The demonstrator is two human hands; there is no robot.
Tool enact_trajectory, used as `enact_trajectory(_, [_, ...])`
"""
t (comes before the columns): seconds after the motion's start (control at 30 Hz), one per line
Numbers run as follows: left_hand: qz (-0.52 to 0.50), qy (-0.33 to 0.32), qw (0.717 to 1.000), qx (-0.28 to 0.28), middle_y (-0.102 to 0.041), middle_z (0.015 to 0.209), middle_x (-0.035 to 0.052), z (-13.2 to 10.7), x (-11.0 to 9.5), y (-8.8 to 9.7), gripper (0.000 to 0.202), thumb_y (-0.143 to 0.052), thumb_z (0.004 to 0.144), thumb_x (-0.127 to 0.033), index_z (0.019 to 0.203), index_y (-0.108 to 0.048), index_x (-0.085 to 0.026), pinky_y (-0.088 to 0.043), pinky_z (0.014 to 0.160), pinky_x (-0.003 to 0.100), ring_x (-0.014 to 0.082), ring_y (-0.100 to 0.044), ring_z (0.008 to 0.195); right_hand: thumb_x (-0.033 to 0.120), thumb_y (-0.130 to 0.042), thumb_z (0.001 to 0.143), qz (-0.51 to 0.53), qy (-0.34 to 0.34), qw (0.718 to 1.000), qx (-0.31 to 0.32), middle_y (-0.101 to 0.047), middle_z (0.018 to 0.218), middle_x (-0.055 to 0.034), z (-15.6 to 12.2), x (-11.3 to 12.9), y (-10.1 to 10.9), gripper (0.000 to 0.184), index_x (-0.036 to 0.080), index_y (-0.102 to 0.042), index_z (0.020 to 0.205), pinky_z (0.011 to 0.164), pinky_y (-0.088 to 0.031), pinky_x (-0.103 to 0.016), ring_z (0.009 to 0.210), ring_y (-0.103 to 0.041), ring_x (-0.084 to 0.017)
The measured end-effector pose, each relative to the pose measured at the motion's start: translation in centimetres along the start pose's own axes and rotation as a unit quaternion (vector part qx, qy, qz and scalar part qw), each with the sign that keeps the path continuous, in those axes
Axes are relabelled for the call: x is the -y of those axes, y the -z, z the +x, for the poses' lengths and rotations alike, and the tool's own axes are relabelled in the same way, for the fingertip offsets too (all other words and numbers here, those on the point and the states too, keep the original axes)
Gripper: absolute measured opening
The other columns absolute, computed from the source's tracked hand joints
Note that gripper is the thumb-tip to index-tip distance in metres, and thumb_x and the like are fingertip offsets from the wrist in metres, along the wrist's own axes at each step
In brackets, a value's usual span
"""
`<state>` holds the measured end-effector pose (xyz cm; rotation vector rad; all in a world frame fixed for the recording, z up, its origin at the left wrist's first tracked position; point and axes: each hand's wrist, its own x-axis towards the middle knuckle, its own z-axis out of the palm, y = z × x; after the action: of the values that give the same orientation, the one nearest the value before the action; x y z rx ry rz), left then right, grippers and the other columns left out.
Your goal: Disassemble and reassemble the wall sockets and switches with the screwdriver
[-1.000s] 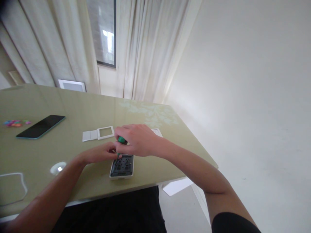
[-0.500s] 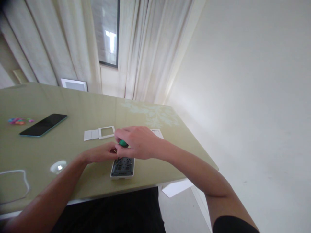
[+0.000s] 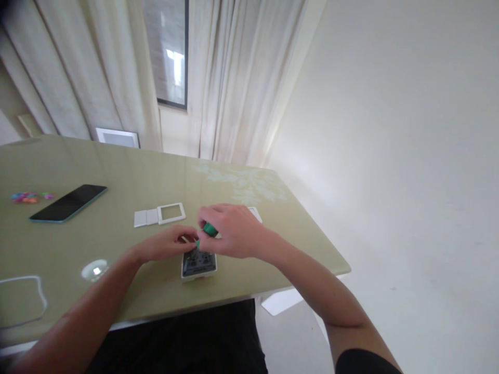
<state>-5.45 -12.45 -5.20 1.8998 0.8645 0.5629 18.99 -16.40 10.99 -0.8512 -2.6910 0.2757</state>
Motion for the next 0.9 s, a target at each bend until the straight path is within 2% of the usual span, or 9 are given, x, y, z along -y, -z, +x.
enact_trajectory(0.1, [0.034,-0.010,0.999,-0.041,-0.083,0.117,0.0102,0.1,-0.3,-0.5,0.035,-0.067,0.098,-0.044,0.119,-0.082,-0.019,-0.060,0.087,0.035,0.0268,-0.076,0.102,0.028,-0.068,0.091,0.119,-0.085,0.980,-0.133,-0.067,0.080,0.0012,-2.0,-2.8,-1.5,0.006,0.022,-0.067,0.092,0.074,-0.042,-0.030,0.072,-0.056,-0.015])
enact_trajectory(0.13, [0.048,-0.019,0.997,-0.053,-0.082,0.120,0.0111,0.2,-0.5,-0.7,0.035,-0.066,0.100,-0.045,0.119,-0.082,-0.019,-0.060,0.089,0.035,0.0271,-0.075,0.106,0.031,-0.070,0.088,0.191,-0.137,0.950,-0.206,-0.066,0.076,0.0015,-2.8,-4.0,-2.4,0.009,0.022,-0.069,0.087,0.069,-0.041,-0.029,0.068,-0.054,-0.015])
enact_trajectory(0.17, [0.063,-0.030,0.996,-0.062,-0.081,0.122,0.0115,0.3,-0.8,-1.0,0.035,-0.065,0.102,-0.046,0.118,-0.082,-0.020,-0.060,0.092,0.036,0.0272,-0.074,0.109,0.034,-0.075,0.083,0.267,-0.191,0.895,-0.302,-0.064,0.072,0.0014,-3.6,-5.1,-3.5,0.015,0.022,-0.069,0.080,0.064,-0.040,-0.028,0.065,-0.053,-0.015])
enact_trajectory(0.2, [0.080,-0.042,0.994,-0.067,-0.080,0.124,0.0114,0.5,-1.2,-1.3,0.033,-0.064,0.103,-0.046,0.117,-0.082,-0.021,-0.058,0.096,0.036,0.0269,-0.074,0.111,0.040,-0.074,0.083,0.288,-0.219,0.859,-0.361,-0.061,0.071,0.0014,-4.4,-6.2,-4.8,0.020,0.022,-0.067,0.076,0.059,-0.038,-0.027,0.063,-0.051,-0.015])
enact_trajectory(0.33, [0.172,-0.070,0.982,-0.033,-0.081,0.115,0.0085,1.3,-3.0,-2.3,0.018,-0.069,0.102,-0.033,0.105,-0.084,-0.024,-0.054,0.101,0.038,0.0259,-0.073,0.109,0.047,-0.063,0.085,0.355,-0.298,0.730,-0.501,-0.048,0.062,0.0056,-7.1,-8.6,-10.6,0.026,0.024,-0.057,0.075,0.044,-0.023,-0.023,0.049,-0.036,-0.011])
enact_trajectory(0.43, [0.249,-0.055,0.967,0.007,-0.080,0.109,0.0070,1.9,-4.6,-2.3,0.012,-0.072,0.098,-0.023,0.094,-0.083,-0.024,-0.053,0.098,0.039,0.0270,-0.073,0.106,0.048,-0.070,0.080,0.404,-0.337,0.651,-0.548,-0.047,0.059,0.0074,-8.4,-8.7,-13.5,0.030,0.023,-0.056,0.072,0.041,-0.023,-0.022,0.044,-0.035,-0.009])
enact_trajectory(0.57, [0.327,-0.018,0.944,0.048,-0.077,0.107,0.0063,2.5,-6.7,-1.9,0.010,-0.071,0.096,-0.020,0.088,-0.078,-0.022,-0.054,0.092,0.039,0.0266,-0.074,0.100,0.047,-0.074,0.075,0.450,-0.352,0.582,-0.579,-0.047,0.058,0.0080,-9.5,-8.4,-14.6,0.030,0.022,-0.057,0.070,0.041,-0.022,-0.021,0.044,-0.033,-0.007])
enact_trajectory(0.73, [0.408,0.019,0.910,0.078,-0.075,0.107,0.0081,3.1,-8.3,-2.2,0.009,-0.069,0.092,-0.018,0.085,-0.074,-0.019,-0.056,0.089,0.039,0.0264,-0.074,0.099,0.044,-0.076,0.071,0.489,-0.348,0.535,-0.594,-0.045,0.058,0.0089,-10.0,-8.3,-14.4,0.029,0.021,-0.059,0.069,0.041,-0.020,-0.022,0.046,-0.031,-0.007])
enact_trajectory(0.9, [0.464,0.039,0.881,0.083,-0.073,0.105,0.0081,3.5,-8.8,-2.8,0.006,-0.068,0.091,-0.017,0.086,-0.072,-0.017,-0.058,0.092,0.042,0.0263,-0.071,0.101,0.045,-0.076,0.069,0.501,-0.348,0.511,-0.606,-0.043,0.056,0.0101,-10.0,-8.3,-14.4,0.029,0.021,-0.059,0.068,0.040,-0.021,-0.022,0.046,-0.029,-0.007])
